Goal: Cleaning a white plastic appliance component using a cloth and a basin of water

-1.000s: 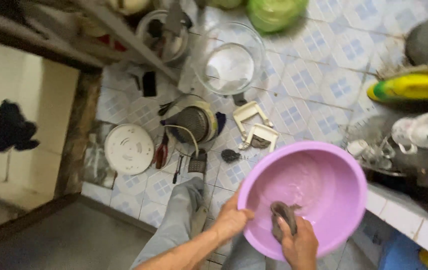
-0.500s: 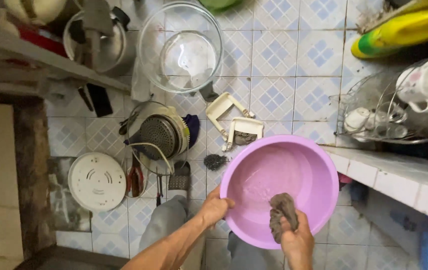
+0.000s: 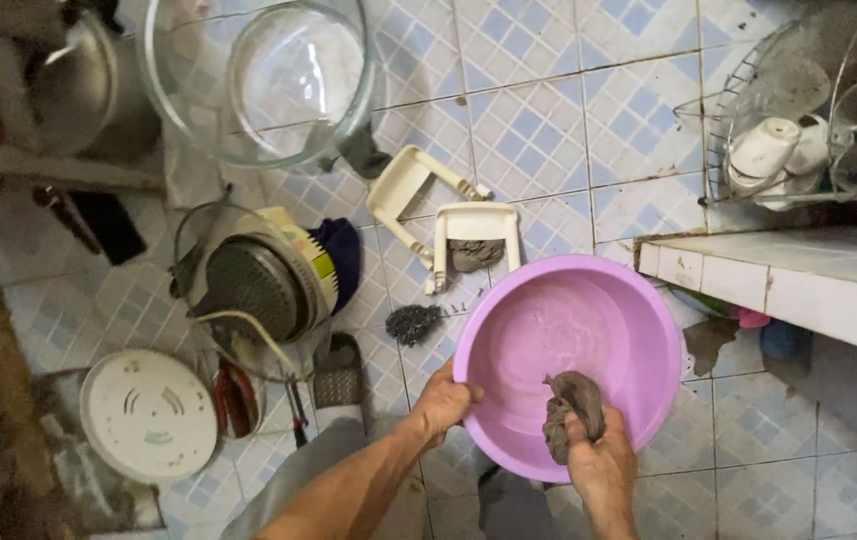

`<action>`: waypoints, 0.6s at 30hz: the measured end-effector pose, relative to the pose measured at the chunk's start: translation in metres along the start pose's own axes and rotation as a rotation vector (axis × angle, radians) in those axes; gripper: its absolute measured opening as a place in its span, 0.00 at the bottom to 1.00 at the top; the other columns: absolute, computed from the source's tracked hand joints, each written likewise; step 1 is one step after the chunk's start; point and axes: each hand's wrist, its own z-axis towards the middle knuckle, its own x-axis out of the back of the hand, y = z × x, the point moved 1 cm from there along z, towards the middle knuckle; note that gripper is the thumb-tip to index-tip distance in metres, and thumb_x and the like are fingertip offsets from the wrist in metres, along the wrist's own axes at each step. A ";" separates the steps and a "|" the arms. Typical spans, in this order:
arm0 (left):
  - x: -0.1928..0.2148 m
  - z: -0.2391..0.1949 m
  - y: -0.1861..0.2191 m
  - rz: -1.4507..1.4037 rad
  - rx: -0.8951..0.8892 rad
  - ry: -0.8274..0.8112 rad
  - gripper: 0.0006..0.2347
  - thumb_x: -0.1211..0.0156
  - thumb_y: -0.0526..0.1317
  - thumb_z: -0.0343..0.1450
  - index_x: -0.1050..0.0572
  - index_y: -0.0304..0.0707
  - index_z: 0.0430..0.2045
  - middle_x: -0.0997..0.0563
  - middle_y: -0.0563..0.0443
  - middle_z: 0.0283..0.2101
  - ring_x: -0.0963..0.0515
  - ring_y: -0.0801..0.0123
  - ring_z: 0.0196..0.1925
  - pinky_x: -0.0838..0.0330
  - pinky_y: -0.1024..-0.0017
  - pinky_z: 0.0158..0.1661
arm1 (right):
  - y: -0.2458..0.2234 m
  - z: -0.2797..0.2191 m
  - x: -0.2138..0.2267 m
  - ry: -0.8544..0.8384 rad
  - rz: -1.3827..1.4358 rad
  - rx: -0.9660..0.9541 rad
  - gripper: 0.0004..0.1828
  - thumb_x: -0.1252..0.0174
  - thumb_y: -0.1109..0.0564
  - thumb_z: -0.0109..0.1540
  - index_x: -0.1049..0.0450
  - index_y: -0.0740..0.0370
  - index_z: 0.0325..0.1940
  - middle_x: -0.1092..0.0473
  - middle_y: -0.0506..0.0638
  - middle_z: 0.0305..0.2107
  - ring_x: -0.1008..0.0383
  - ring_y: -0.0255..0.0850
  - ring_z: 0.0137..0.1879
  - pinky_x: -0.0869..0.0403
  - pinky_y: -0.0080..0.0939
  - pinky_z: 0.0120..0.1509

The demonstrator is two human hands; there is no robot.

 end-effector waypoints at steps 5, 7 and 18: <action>0.015 0.058 -0.017 0.068 -0.038 0.061 0.30 0.48 0.26 0.59 0.28 0.51 0.59 0.16 0.44 0.44 0.19 0.54 0.41 0.22 0.61 0.31 | 0.000 0.032 -0.022 -0.024 -0.011 -0.021 0.23 0.46 0.43 0.61 0.31 0.46 0.60 0.23 0.55 0.46 0.27 0.57 0.57 0.30 0.53 0.63; 0.016 0.067 -0.011 0.105 -0.056 0.074 0.28 0.47 0.27 0.57 0.25 0.47 0.54 0.15 0.44 0.40 0.18 0.54 0.37 0.24 0.63 0.28 | -0.005 0.039 -0.027 -0.033 0.040 -0.027 0.21 0.47 0.46 0.63 0.30 0.48 0.59 0.22 0.54 0.46 0.26 0.55 0.56 0.29 0.52 0.62; 0.001 0.072 0.011 0.312 -0.161 0.023 0.24 0.41 0.31 0.60 0.23 0.37 0.54 0.18 0.32 0.43 0.20 0.51 0.37 0.21 0.60 0.28 | -0.010 0.104 -0.048 0.155 -0.076 0.391 0.35 0.52 0.47 0.67 0.46 0.65 0.75 0.39 0.74 0.64 0.37 0.65 0.70 0.36 0.60 0.72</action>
